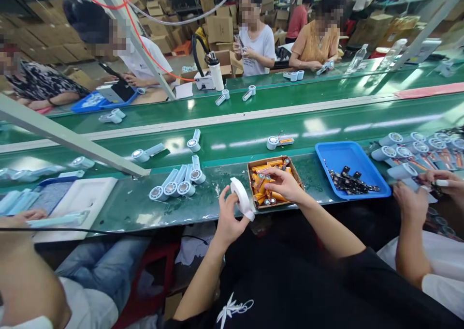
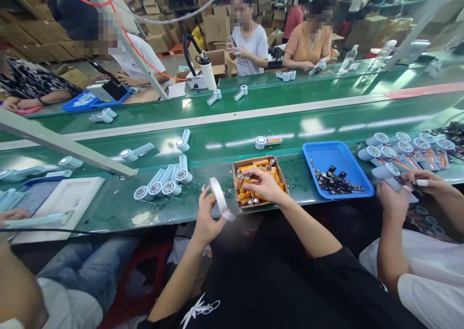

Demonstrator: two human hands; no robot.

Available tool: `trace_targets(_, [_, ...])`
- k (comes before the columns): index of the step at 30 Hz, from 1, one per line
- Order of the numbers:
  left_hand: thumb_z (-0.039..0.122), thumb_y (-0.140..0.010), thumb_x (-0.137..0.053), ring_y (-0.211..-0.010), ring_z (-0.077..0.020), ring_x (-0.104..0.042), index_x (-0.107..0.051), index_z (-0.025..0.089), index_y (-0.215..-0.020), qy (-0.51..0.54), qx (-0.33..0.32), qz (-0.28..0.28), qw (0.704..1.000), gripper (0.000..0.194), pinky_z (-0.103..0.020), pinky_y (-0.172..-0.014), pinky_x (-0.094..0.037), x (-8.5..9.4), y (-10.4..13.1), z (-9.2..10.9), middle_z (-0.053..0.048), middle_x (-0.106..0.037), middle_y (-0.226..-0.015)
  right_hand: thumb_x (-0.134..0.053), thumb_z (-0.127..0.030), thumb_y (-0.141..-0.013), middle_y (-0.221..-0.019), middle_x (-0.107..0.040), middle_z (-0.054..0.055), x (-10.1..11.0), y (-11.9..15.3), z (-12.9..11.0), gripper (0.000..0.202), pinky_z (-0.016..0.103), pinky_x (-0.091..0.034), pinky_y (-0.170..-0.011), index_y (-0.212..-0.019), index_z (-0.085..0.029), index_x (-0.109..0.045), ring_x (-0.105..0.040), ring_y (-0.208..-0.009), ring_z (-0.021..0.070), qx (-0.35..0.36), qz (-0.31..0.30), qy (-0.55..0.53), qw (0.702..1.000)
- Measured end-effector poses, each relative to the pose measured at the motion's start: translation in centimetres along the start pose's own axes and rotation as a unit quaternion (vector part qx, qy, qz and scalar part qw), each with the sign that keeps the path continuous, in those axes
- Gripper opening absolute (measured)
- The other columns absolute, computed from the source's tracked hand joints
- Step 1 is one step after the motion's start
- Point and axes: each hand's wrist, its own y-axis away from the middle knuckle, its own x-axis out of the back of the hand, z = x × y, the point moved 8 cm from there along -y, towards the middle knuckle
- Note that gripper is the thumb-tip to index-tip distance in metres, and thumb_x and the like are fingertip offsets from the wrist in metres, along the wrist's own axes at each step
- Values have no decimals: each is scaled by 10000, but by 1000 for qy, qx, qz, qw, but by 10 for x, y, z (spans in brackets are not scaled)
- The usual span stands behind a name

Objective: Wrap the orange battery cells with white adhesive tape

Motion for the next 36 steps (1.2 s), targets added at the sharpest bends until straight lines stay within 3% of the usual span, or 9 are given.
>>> trace_targets(3, [317,-885,-731,-1477,-348,-450,-580,221,-1220,50,79,-3,996,380,-593,-1214,-404,-14,-7,-12,-115,-662,-1202,-825,-382,-820,-1196,-721,70,-4,2,-6,317,383,-566,-999,-1071,-238,-697,-674,-1179,237,11,0,9,1000])
trace_targets(6, [345,-863,-768,-1564,-353,-323,-622,215,-1196,99,142,9,985,387,-532,-1189,-451,-27,-15,-25,-135,-628,-1260,-705,-319,-904,-1191,-726,81,2,-2,-11,236,388,-579,-942,-1123,-234,-683,-685,-1130,242,25,33,139,989])
trace_targets(10, [291,-880,-729,-1587,-332,-276,-635,216,-1200,125,153,17,980,343,-533,-1214,-420,-37,-25,-28,-128,-641,-1237,-558,-117,-911,-1223,-721,115,16,-9,-11,297,457,-506,-1063,-1125,-206,-743,-633,-1163,282,45,56,458,886])
trace_targets(14, [272,-828,-749,-1518,-361,-394,-655,193,-1123,134,171,-9,976,320,-560,-1206,-418,-46,-21,-28,-142,-641,-1249,-511,-97,-932,-1296,-717,115,31,-10,0,377,468,-532,-1004,-1152,-221,-791,-628,-1104,298,77,83,567,816])
trace_targets(17, [295,-801,-772,-1487,-376,-433,-663,187,-1085,147,186,-39,971,323,-566,-1195,-429,-55,-14,-31,-163,-658,-1257,-470,-102,-943,-1320,-730,94,34,-10,7,399,505,-530,-1014,-1060,-244,-825,-659,-1095,295,134,68,545,825])
trace_targets(21, [311,-787,-784,-1472,-362,-450,-659,198,-1090,159,206,-37,965,346,-558,-1211,-416,-56,-6,-37,-158,-680,-1272,-483,-234,-969,-1283,-763,87,36,-4,6,348,555,-532,-1049,-1079,-250,-813,-695,-1149,313,151,33,431,889])
trace_targets(26, [306,-782,-786,-1454,-347,-465,-668,212,-1066,167,200,-42,965,321,-532,-1224,-406,-55,-2,-34,-133,-707,-1212,-584,-495,-946,-1388,-711,112,40,2,23,477,430,-656,-847,-1339,-248,-692,-762,-1073,295,-21,-1,242,970])
trace_targets(29, [308,-793,-780,-1438,-336,-475,-671,216,-1036,163,189,-46,967,281,-520,-1237,-393,-57,-1,-32,-113,-717,-1123,-575,-474,-926,-1273,-770,105,38,-1,37,444,427,-663,-806,-1279,-251,-725,-786,-969,298,-60,-23,294,954])
trace_targets(36, [284,-773,-805,-1317,-348,-575,-665,195,-1002,123,152,-46,980,283,-577,-1222,-406,-55,-2,-25,-109,-721,-1026,-403,-161,-943,-1376,-705,190,15,-7,24,468,565,-563,-1015,-1289,-145,-719,-727,-1151,362,129,21,520,844])
